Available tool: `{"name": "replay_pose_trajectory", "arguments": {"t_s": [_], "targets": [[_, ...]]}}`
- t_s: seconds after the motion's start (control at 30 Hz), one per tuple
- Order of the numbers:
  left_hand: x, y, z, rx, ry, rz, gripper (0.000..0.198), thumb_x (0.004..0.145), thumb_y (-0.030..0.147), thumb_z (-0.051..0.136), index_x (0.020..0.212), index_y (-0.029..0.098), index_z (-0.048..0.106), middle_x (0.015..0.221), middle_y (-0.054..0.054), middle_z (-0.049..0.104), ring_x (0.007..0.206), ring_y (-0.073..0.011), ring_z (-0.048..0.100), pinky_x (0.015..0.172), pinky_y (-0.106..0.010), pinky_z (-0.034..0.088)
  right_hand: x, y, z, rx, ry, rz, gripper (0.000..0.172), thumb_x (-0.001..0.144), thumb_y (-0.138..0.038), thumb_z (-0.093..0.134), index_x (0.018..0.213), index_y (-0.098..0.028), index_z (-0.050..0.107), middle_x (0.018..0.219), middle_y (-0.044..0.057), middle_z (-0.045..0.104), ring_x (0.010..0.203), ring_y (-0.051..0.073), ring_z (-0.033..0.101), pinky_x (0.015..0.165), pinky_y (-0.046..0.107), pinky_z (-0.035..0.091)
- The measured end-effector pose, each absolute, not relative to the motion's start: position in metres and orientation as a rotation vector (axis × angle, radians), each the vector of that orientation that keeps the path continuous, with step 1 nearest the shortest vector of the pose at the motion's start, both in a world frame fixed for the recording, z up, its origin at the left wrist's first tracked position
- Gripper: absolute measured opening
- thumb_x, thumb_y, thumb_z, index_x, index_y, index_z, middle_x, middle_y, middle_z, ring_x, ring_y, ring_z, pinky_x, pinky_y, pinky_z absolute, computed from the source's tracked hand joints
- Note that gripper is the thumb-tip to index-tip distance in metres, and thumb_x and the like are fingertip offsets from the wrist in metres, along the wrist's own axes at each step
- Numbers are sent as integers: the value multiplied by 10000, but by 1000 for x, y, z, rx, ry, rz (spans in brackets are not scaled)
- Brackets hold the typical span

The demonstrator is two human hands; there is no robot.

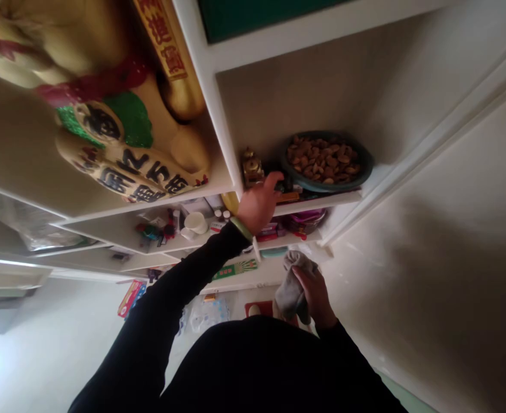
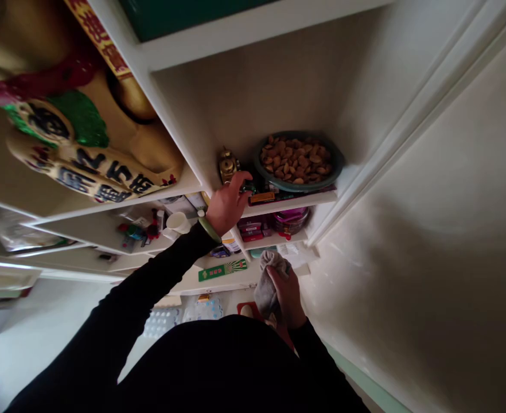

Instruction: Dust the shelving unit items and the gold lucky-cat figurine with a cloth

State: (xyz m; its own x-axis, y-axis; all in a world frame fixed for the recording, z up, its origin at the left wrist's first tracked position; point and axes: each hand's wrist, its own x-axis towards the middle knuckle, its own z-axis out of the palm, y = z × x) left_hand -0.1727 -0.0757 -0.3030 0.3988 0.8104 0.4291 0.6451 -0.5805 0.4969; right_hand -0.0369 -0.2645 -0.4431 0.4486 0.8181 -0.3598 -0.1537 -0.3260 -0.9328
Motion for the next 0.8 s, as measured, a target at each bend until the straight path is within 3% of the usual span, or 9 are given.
{"name": "replay_pose_trajectory", "arguments": {"t_s": [0.23,0.53,0.67,0.8], "targets": [[-153,-60,-325,2210,1460,1043,419,966,140,687,1380,186,640,884,-65,726,803,-279,735,873,-377,597,-29,-262,-448,-1587,-593,1146,571,658,-657,810,997,-200,761,1019,129,836,1023,357,765,945,483,587],[-133,-31,-356,1847,1313,1398,291,887,64,757,1116,216,661,980,-70,737,932,-278,731,957,-415,592,-26,-260,-456,-1587,-544,1204,581,668,-647,826,1053,-217,757,1068,133,850,1037,365,788,917,472,602],[-129,-19,-361,1821,1297,1388,272,884,79,792,1053,228,639,966,-51,725,934,-256,721,979,-418,604,-25,-260,-456,-1582,-515,1220,618,669,-652,823,1078,-196,751,1098,153,847,1066,375,790,920,476,607],[-124,-8,-361,1931,1337,1305,256,880,64,781,1021,211,627,1033,-90,721,1022,-287,715,1025,-461,594,-25,-259,-460,-1577,-527,1198,605,664,-647,828,1061,-196,755,1103,156,844,1086,380,783,953,493,600]]}}
